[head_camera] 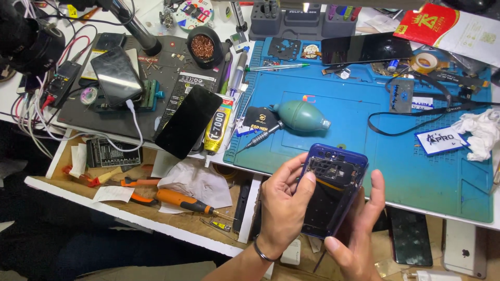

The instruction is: Disassembling a mobile phone using a screwdriver and prying tools to access internal components.

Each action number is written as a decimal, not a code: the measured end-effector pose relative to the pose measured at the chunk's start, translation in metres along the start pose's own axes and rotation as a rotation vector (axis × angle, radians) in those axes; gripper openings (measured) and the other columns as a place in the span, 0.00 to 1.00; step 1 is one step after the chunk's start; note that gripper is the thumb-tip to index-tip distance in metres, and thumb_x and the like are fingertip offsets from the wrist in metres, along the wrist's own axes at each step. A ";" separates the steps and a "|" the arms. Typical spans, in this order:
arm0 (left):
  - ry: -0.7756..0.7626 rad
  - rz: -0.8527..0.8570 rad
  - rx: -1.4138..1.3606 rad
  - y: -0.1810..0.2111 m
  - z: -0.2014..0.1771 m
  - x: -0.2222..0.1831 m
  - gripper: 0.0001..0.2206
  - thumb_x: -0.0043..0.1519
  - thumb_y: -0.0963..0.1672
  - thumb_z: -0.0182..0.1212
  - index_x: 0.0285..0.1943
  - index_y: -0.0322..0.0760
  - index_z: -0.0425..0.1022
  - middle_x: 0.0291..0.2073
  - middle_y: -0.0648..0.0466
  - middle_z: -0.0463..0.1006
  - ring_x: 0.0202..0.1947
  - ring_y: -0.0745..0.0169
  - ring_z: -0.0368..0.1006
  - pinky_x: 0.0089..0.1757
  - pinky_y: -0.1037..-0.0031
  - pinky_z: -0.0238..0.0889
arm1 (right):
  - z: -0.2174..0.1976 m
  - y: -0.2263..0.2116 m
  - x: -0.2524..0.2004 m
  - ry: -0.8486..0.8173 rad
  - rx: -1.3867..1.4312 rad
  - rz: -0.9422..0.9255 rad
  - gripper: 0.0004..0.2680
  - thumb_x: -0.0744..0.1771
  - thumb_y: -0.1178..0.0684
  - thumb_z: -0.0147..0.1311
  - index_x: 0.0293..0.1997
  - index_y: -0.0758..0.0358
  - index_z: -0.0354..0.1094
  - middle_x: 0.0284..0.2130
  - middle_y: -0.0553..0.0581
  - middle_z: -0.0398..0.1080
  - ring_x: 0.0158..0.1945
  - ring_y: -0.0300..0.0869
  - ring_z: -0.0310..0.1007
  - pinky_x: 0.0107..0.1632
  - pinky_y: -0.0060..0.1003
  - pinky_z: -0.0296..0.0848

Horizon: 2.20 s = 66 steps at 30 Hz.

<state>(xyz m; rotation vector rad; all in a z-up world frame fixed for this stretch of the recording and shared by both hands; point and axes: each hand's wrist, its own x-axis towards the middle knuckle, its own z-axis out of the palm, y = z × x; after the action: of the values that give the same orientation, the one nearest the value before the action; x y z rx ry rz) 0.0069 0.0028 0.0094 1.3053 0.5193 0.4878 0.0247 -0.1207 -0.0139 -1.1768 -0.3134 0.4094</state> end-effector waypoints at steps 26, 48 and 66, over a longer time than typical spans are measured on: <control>-0.018 -0.219 -0.029 -0.012 0.011 0.036 0.15 0.62 0.44 0.61 0.55 0.32 0.79 0.45 0.47 0.87 0.44 0.66 0.83 0.47 0.78 0.77 | 0.025 0.006 0.022 0.367 0.204 0.016 0.46 0.56 0.50 0.58 0.81 0.51 0.24 0.76 0.53 0.42 0.77 0.51 0.45 0.74 0.54 0.43; -0.018 -0.241 -0.063 -0.020 0.009 0.033 0.17 0.61 0.44 0.61 0.56 0.30 0.78 0.45 0.44 0.86 0.44 0.66 0.82 0.47 0.78 0.76 | 0.008 -0.002 0.020 0.183 0.146 0.077 0.45 0.57 0.48 0.58 0.80 0.49 0.23 0.77 0.55 0.40 0.77 0.48 0.44 0.73 0.47 0.42; 0.026 -0.274 -0.067 -0.021 0.008 0.033 0.12 0.62 0.42 0.62 0.52 0.30 0.80 0.36 0.48 0.87 0.32 0.73 0.77 0.36 0.79 0.72 | -0.005 0.007 0.020 0.070 0.044 0.046 0.45 0.58 0.44 0.59 0.79 0.49 0.20 0.75 0.58 0.41 0.75 0.48 0.47 0.72 0.48 0.47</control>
<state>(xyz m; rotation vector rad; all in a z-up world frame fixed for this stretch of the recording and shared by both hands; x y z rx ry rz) 0.0387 0.0122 -0.0122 1.1437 0.6867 0.2923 0.0440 -0.1132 -0.0214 -1.1542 -0.2157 0.4119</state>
